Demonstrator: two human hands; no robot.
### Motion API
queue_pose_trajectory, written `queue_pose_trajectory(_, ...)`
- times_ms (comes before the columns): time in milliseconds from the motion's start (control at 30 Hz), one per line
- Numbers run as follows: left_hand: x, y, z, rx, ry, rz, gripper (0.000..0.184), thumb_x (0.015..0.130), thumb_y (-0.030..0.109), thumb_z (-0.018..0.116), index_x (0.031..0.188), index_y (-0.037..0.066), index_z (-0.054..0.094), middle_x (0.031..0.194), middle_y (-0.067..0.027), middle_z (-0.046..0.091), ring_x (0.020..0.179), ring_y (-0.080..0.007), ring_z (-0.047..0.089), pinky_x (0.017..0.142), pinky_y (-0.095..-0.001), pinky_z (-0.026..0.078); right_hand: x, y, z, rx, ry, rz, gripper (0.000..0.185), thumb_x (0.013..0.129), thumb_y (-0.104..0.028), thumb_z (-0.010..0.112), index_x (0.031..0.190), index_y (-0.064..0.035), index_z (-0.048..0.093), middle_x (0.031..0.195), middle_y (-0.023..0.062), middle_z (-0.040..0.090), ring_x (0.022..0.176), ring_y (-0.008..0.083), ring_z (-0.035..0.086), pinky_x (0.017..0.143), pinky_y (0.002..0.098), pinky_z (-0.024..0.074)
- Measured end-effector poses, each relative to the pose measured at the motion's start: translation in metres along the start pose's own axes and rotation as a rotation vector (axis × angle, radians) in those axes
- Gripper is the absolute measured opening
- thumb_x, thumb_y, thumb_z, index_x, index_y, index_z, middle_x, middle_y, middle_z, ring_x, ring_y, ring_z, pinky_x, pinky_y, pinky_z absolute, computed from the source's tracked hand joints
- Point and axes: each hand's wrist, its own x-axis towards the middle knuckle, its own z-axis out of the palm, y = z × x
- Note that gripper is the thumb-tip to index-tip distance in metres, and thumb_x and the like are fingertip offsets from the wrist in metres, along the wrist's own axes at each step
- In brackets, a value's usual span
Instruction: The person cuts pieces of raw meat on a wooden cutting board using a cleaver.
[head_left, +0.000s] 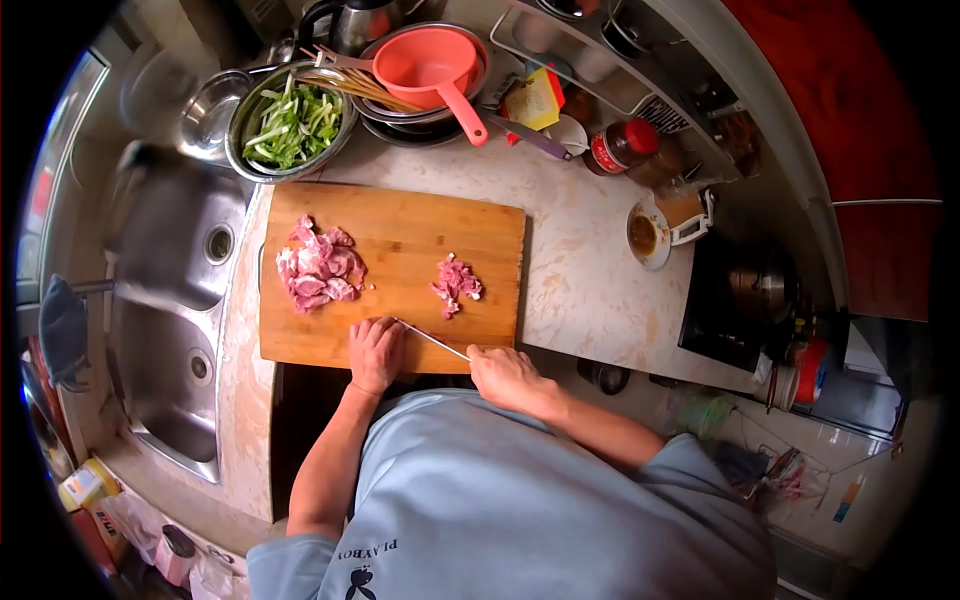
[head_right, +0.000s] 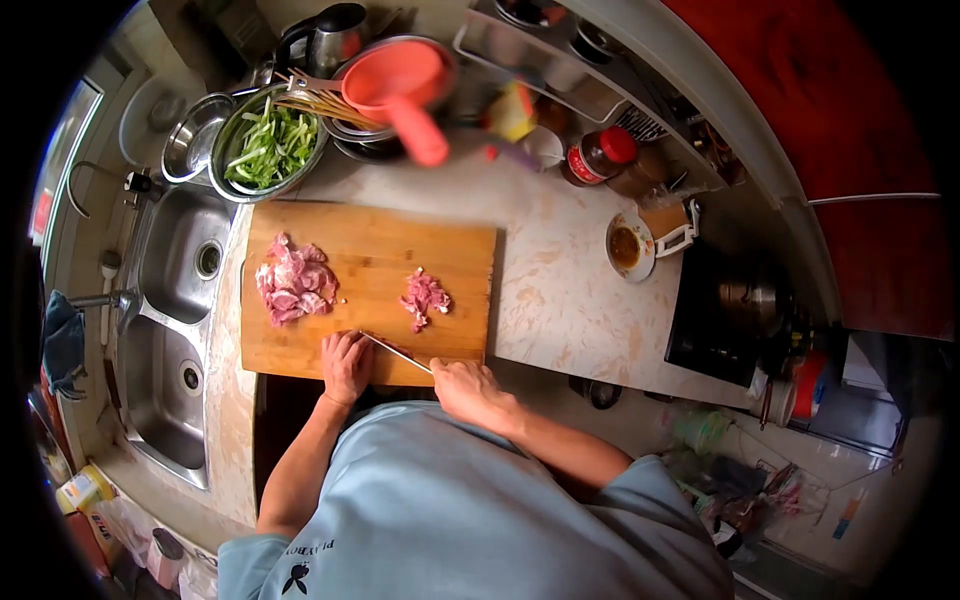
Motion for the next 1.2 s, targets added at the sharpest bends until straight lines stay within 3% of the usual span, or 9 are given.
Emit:
queue_pose_trajectory(233,-0.002,-0.002,0.002,0.002,0.007,0.005,0.025,0.074,0.003,0.073,0.098,0.007,0.067,0.102,-0.0079,0.065,0.092,-0.0273,0.06,0.079,-0.0403,0.044,0.035,-0.014,0.016,0.062,-0.02,0.032,0.015,0.095,-0.014,0.049,0.096,0.0009,0.053,0.074,0.0276,0.064,0.073,0.0489,0.064,0.067,0.0596,0.0499)
queue_pose_trajectory(333,0.0,0.001,0.001,-0.01,0.022,0.005,0.024,0.075,0.003,0.073,0.098,0.008,0.067,0.101,-0.0077,0.065,0.091,-0.0272,0.06,0.078,-0.0406,0.044,0.044,-0.009,0.004,0.136,-0.053,0.07,0.02,0.095,-0.016,0.049,0.099,0.0019,0.055,0.085,0.0302,0.066,0.083,0.0507,0.065,0.075,0.0585,0.0507)
queue_pose_trajectory(500,0.002,0.002,-0.005,-0.047,0.023,-0.097,0.023,0.076,0.0,0.073,0.096,0.007,0.066,0.098,-0.008,0.066,0.089,-0.0286,0.061,0.077,-0.0392,0.044,0.035,0.031,-0.005,0.259,0.224,0.139,0.024,0.096,-0.02,0.049,0.097,0.0031,0.054,0.087,0.0312,0.065,0.086,0.05,0.063,0.078,0.0575,0.0491)
queue_pose_trajectory(700,-0.018,-0.015,-0.037,0.019,0.11,-0.256,0.024,0.077,-0.007,0.065,0.098,0.003,0.065,0.099,-0.0138,0.066,0.091,-0.0344,0.061,0.08,-0.0414,0.047,0.034,0.004,0.014,0.272,0.005,0.064,0.024,0.095,-0.022,0.052,0.098,0.0016,0.055,0.087,0.0318,0.065,0.088,0.049,0.064,0.078,0.0581,0.0489)
queue_pose_trajectory(900,-0.013,-0.037,-0.071,0.185,0.13,-0.341,0.034,0.079,0.0,0.067,0.112,0.005,0.064,0.109,-0.0146,0.066,0.1,-0.0353,0.061,0.086,-0.0417,0.048,0.047,0.025,0.023,0.293,0.028,0.07,0.028,0.092,-0.026,0.052,0.094,0.0009,0.06,0.089,0.0273,0.066,0.086,0.0471,0.064,0.078,0.0543,0.0501)
queue_pose_trajectory(967,-0.003,-0.044,-0.074,0.235,0.087,-0.342,0.038,0.081,0.003,0.066,0.118,0.006,0.063,0.113,-0.0129,0.065,0.105,-0.0339,0.059,0.089,-0.043,0.047,0.05,0.043,0.016,0.315,0.142,0.177,0.03,0.091,-0.028,0.056,0.091,0.002,0.06,0.087,0.0275,0.066,0.086,0.045,0.065,0.074,0.0512,0.0502)
queue_pose_trajectory(1100,0.006,-0.071,-0.076,0.454,0.088,-0.209,0.032,0.085,0.006,0.062,0.117,0.007,0.065,0.116,-0.0108,0.065,0.108,-0.0303,0.057,0.092,-0.0438,0.042,0.045,0.047,-0.005,0.323,0.302,0.128,0.027,0.092,-0.026,0.054,0.092,0.0011,0.058,0.086,0.0297,0.065,0.085,0.0487,0.063,0.076,0.0556,0.0499)
queue_pose_trajectory(1167,0.006,-0.086,-0.078,0.364,-0.087,-0.341,0.029,0.084,0.006,0.063,0.113,0.007,0.067,0.119,-0.01,0.065,0.112,-0.0314,0.056,0.094,-0.0432,0.041,0.041,0.04,-0.004,0.291,0.315,0.1,0.027,0.092,-0.026,0.054,0.092,0.0012,0.058,0.084,0.0293,0.065,0.084,0.0492,0.063,0.074,0.0561,0.05)
queue_pose_trajectory(1200,0.013,-0.08,-0.081,0.413,-0.077,-0.297,0.024,0.088,0.009,0.064,0.111,0.005,0.068,0.109,-0.0097,0.068,0.103,-0.0255,0.061,0.088,-0.0379,0.044,0.039,0.036,0.002,0.289,0.299,0.095,0.027,0.093,-0.026,0.053,0.093,0.0008,0.057,0.082,0.0288,0.065,0.082,0.0496,0.063,0.072,0.0566,0.05)
